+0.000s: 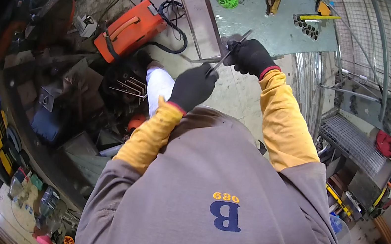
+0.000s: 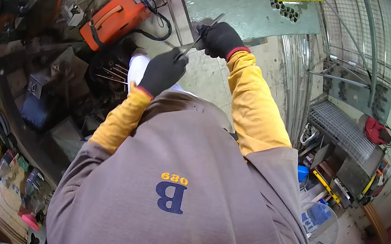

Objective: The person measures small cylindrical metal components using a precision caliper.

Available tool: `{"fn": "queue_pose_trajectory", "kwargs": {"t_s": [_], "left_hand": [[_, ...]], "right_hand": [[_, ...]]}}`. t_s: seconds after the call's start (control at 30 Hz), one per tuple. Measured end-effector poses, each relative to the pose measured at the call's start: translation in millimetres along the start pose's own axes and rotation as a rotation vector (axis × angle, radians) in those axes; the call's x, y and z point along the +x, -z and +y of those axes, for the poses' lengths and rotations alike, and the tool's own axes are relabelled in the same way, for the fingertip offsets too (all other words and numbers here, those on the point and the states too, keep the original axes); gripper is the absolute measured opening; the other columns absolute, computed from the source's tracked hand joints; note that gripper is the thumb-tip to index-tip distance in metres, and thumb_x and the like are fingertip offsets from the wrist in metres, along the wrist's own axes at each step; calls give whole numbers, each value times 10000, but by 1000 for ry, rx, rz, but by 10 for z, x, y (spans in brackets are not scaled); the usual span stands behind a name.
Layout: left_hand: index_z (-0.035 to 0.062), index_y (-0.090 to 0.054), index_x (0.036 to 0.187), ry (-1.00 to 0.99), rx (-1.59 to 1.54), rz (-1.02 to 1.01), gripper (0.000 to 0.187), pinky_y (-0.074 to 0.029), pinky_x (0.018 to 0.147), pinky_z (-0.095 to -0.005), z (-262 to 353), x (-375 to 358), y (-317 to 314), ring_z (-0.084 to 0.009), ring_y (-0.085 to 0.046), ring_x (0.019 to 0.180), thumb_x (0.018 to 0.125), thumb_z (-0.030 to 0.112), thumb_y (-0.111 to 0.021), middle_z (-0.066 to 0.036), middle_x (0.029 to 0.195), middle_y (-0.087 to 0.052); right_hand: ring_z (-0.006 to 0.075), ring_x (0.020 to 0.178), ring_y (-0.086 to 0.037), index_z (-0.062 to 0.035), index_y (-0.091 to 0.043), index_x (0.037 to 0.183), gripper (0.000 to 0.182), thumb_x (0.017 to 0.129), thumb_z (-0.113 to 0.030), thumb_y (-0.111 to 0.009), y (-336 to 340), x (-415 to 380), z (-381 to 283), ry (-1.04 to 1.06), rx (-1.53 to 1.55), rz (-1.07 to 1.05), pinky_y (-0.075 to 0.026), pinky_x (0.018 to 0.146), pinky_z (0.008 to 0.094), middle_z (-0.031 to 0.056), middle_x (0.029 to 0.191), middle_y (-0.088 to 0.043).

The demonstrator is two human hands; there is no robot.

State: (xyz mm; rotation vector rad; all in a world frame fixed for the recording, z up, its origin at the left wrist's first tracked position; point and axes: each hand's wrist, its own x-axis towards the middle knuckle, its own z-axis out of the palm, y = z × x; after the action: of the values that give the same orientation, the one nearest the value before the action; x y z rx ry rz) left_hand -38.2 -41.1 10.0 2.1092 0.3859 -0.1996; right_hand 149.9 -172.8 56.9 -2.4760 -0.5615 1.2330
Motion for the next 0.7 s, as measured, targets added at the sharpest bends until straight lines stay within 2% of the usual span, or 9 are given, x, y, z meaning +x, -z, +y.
{"fn": "queue_pose_trajectory", "kwargs": {"t_s": [0.07,0.13,0.17,0.3,0.4,0.47,0.6,0.67,0.7], "left_hand": [[74,-661,989,98,-234,-77,299,-509,737,-577,-1,-82,-12,-458,-686,831,1013,363,-583,-232,845,-704],[75,-663,1000,28,32,36,272,-510,734,-573,15,-10,-23,-452,-687,824,1001,338,-594,-223,848,-705],[78,-663,1000,-50,152,129,240,-517,715,-560,32,99,-10,-433,-694,810,978,313,-621,-201,836,-706],[88,-666,992,-148,239,179,208,-525,687,-543,30,293,-3,-400,-706,795,958,293,-651,-170,830,-712],[88,-665,992,-78,184,87,219,-522,696,-549,60,161,2,-415,-701,801,976,304,-633,-185,828,-711],[85,-662,990,-76,118,114,241,-517,710,-557,41,22,-10,-434,-693,807,992,322,-616,-206,817,-705],[70,-648,986,-33,-16,4,261,-507,724,-568,7,-220,57,-459,-678,821,1000,326,-600,-226,831,-698],[68,-643,977,7,-67,12,261,-508,719,-566,0,-286,31,-458,-679,808,1001,324,-598,-227,822,-698],[68,-643,977,8,-66,5,261,-508,719,-566,-25,-303,11,-458,-679,808,1001,324,-598,-227,822,-698]], "right_hand": [[178,464,-572,-54,-730,803,596,1070,-535,-500,5,-22,-31,-63,88,-19,-453,480,339,78,607,-655],[259,631,-733,-102,-709,1050,173,888,-163,-698,55,-77,-149,-131,20,-81,-573,610,401,146,790,-758],[252,604,-722,-110,-711,1045,149,919,-179,-672,-40,64,86,43,-142,-54,-560,570,386,136,771,-753],[254,578,-706,-113,-725,1019,162,978,-222,-613,-61,148,85,13,-243,-35,-549,542,390,126,729,-743],[168,467,-592,-44,-719,813,525,1081,-450,-523,-122,94,110,24,144,42,-458,469,336,81,606,-644],[167,473,-603,-57,-719,829,489,1077,-434,-531,-111,41,87,-208,295,-18,-462,469,328,79,609,-647],[155,496,-642,-62,-715,891,362,1060,-336,-549,-205,-30,194,205,-186,-56,-477,462,300,64,632,-666],[152,501,-647,-69,-710,924,310,1042,-313,-561,-216,-104,75,-159,226,-56,-485,462,300,65,639,-663],[148,502,-648,-61,-701,946,288,1033,-301,-567,-193,-103,88,-111,133,-91,-486,463,300,66,657,-671]]}}
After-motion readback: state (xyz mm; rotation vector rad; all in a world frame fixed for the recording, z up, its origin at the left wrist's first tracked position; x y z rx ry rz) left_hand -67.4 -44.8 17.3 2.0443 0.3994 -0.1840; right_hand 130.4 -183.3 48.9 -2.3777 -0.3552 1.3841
